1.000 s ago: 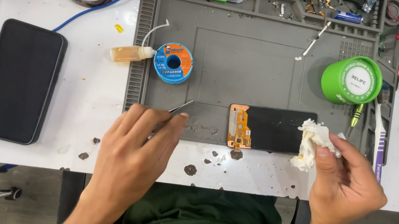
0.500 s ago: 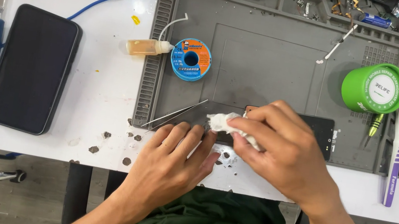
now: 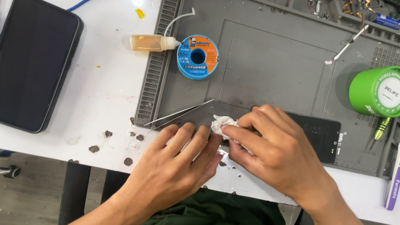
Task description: Soldering a flex cable onto a mobile phone screen component using a soldering iron and tweezers.
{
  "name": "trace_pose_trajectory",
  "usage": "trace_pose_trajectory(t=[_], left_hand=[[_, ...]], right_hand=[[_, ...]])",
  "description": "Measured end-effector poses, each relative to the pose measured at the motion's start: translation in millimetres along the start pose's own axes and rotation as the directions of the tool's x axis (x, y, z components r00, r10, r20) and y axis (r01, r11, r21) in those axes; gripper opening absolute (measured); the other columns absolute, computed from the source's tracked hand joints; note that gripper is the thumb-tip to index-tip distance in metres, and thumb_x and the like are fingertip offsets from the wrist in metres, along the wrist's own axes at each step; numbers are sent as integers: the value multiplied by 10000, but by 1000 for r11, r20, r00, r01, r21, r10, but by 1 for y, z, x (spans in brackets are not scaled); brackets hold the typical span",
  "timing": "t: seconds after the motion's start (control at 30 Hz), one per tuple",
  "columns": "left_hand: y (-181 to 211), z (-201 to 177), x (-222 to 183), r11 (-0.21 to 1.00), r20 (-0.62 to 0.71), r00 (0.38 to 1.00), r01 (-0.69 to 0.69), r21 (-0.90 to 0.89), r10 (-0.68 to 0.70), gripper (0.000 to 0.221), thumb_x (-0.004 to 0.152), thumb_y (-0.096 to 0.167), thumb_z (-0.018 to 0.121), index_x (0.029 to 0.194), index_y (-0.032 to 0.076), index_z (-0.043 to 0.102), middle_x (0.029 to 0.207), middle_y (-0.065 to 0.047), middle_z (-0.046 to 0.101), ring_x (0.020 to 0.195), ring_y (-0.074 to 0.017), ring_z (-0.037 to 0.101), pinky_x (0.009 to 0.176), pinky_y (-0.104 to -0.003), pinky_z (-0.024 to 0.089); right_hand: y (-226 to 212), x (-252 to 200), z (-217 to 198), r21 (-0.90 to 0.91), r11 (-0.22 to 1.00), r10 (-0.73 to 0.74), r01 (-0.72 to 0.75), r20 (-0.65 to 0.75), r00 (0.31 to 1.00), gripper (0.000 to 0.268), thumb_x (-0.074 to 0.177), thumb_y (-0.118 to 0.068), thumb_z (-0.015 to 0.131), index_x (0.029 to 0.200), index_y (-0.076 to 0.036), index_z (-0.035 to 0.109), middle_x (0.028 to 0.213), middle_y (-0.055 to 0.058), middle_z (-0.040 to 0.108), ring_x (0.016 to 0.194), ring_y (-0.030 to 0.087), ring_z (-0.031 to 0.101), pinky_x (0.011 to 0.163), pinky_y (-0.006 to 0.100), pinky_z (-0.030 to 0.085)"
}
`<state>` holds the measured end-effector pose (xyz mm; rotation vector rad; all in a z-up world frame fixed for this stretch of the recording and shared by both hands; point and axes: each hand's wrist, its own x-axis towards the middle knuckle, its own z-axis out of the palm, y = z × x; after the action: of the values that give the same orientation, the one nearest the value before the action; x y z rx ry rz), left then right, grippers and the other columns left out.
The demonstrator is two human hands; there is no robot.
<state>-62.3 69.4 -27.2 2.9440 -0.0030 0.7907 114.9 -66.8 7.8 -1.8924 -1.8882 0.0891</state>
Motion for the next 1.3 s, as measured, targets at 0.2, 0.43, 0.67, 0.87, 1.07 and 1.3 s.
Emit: trace_pose_trajectory(t=[0.2,0.43,0.67,0.87,1.07,1.3], left_hand=[[1,-2,-3,1000,12,1000,-6,9,6,301,1027,311,697,1176,50,698,1084,-92,612,966,-240,607,797,-367,519],[0,2,-7,997,-20,1000,6,-72,-8,307,1015,268,729,1190,21,679,1063,-106,620,947,-253,615,790,-381,533],[-8,-1,22,969,47,997,63,-239,-53,68,1020,-12,580,961,13,605,857,-73,474,725,-242,435,639,-375,435],[-14,3,29,975,241,970,10,-223,45,294,734,-206,544,880,48,575,875,-76,509,751,-242,481,608,-357,462],[-18,5,33,973,273,961,23,-230,42,332,695,-231,566,880,43,591,858,-76,510,708,-233,481,538,-364,457],[-19,1,38,966,312,949,44,-254,39,313,746,-231,556,912,30,602,880,-76,529,703,-240,486,502,-377,458]], right_hand=[[-2,-2,-1,-34,999,-4,0,-135,991,151,910,27,760,1035,-57,747,922,77,611,791,287,582,704,403,456],[12,-17,-17,162,948,311,-275,-271,911,176,983,-39,755,1144,32,763,984,136,706,806,198,614,688,292,479],[52,-20,-25,-122,899,372,-420,-292,881,308,1090,-170,740,1312,43,747,1301,202,696,1183,371,605,1019,473,509],[28,-37,-37,-84,909,300,-407,-546,782,385,1176,-111,648,1378,215,627,1396,318,534,1293,434,578,958,476,553],[25,-73,-26,56,904,377,-424,-571,729,252,1122,12,669,1265,219,651,1287,359,578,1204,444,623,952,457,575],[28,-88,-22,80,886,421,-457,-549,722,221,1112,17,688,1223,208,679,1229,344,626,1126,416,640,940,450,587]])
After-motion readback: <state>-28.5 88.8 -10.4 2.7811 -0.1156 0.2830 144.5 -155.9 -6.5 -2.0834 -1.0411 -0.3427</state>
